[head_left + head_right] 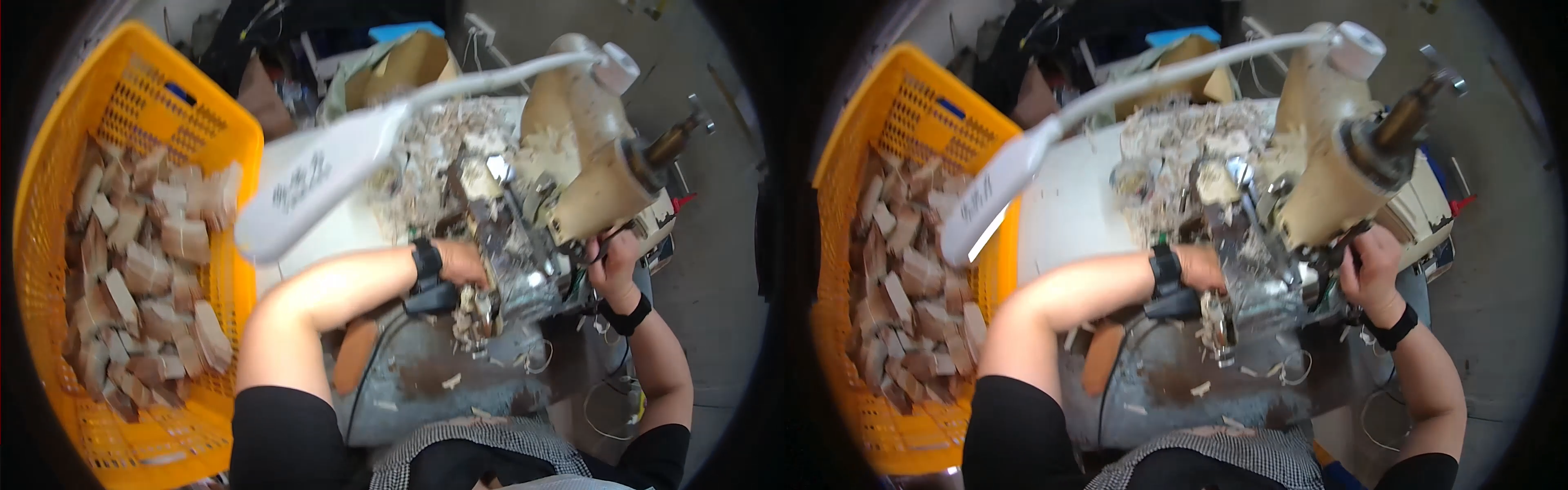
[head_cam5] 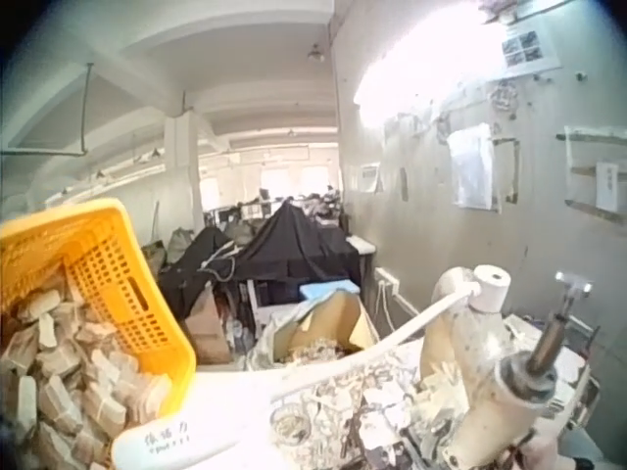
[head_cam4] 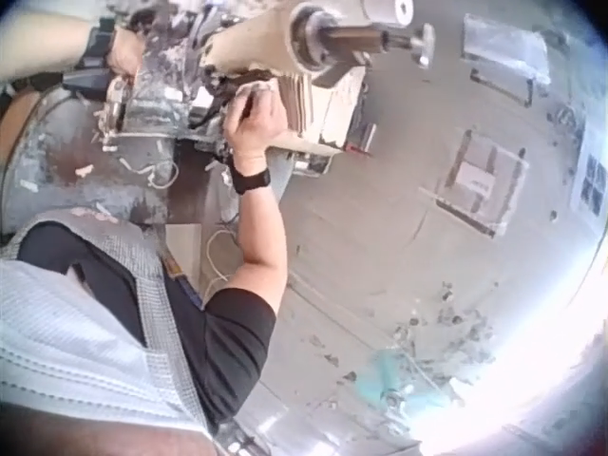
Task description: The recorder uses an industrial skiving machine to thin the edges of leather shoe components.
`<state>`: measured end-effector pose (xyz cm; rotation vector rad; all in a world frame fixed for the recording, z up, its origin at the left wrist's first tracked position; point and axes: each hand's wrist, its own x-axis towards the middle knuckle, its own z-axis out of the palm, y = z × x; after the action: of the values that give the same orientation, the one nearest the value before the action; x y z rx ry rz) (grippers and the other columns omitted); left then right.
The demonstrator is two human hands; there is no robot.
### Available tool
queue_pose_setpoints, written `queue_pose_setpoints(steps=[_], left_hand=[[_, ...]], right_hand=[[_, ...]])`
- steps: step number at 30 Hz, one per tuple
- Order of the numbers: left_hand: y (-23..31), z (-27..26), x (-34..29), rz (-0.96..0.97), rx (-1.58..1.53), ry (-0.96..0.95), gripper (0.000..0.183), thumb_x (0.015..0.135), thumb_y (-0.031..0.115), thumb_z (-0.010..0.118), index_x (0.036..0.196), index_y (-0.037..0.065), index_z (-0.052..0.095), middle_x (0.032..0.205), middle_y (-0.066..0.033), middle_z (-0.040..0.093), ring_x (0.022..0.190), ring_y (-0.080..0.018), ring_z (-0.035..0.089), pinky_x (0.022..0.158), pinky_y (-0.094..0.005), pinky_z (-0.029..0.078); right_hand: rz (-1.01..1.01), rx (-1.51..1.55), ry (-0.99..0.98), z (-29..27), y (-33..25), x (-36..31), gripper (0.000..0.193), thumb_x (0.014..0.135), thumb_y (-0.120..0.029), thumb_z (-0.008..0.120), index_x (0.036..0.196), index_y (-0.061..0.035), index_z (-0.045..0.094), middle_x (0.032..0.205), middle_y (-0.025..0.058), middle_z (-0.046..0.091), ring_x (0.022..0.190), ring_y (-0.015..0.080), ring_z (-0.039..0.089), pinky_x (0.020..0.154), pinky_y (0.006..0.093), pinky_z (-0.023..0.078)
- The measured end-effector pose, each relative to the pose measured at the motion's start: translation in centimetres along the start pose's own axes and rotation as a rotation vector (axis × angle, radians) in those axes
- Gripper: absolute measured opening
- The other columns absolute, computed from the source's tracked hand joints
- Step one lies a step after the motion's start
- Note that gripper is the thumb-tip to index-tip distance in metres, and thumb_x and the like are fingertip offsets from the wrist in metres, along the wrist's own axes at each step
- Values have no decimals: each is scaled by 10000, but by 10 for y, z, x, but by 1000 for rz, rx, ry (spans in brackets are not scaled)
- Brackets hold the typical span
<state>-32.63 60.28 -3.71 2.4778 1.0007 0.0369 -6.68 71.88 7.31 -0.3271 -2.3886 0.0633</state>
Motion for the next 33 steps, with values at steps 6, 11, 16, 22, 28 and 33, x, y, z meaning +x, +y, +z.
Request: queue_pose_setpoints(steps=[6,11,16,22,28,33], left_hand=[[-36,74,22,306,46,552,382,833,184,631,1212,211,600,1017,-123,687,881,-306,671,758,-409,543],[-116,167,11,144,38,95,312,862,232,604,1173,250,608,882,-158,681,783,-353,661,678,-440,547],[-154,224,17,-109,-192,-102,370,903,511,528,1009,198,696,939,-168,694,806,-344,668,723,-435,542],[-141,202,31,-38,-202,14,403,896,524,529,1026,182,697,984,-164,691,849,-323,665,763,-424,535],[-105,170,24,-63,-262,161,353,892,446,550,1046,158,685,1013,-154,683,890,-305,654,791,-413,526],[-74,145,15,-89,-317,278,318,889,381,567,1063,138,675,1037,-145,676,923,-291,644,814,-403,518]], right_hand=[[7,66,28,-2,-8,8,146,685,-60,647,674,-51,502,616,121,470,548,330,498,502,417,383],[15,63,20,-5,-13,11,175,687,-71,651,638,-70,483,590,103,459,518,312,490,486,407,380],[10,83,27,-3,-14,17,171,683,-72,649,642,-70,484,590,98,457,513,306,485,485,404,378],[26,49,11,-3,-9,12,167,692,-80,651,650,-69,489,603,100,459,531,302,490,501,403,382],[36,38,-5,-6,-10,11,169,694,-85,654,656,-67,490,608,100,464,535,300,495,508,401,392],[38,49,-10,-7,-11,12,167,692,-83,655,659,-67,492,610,98,466,533,298,496,507,398,395]])
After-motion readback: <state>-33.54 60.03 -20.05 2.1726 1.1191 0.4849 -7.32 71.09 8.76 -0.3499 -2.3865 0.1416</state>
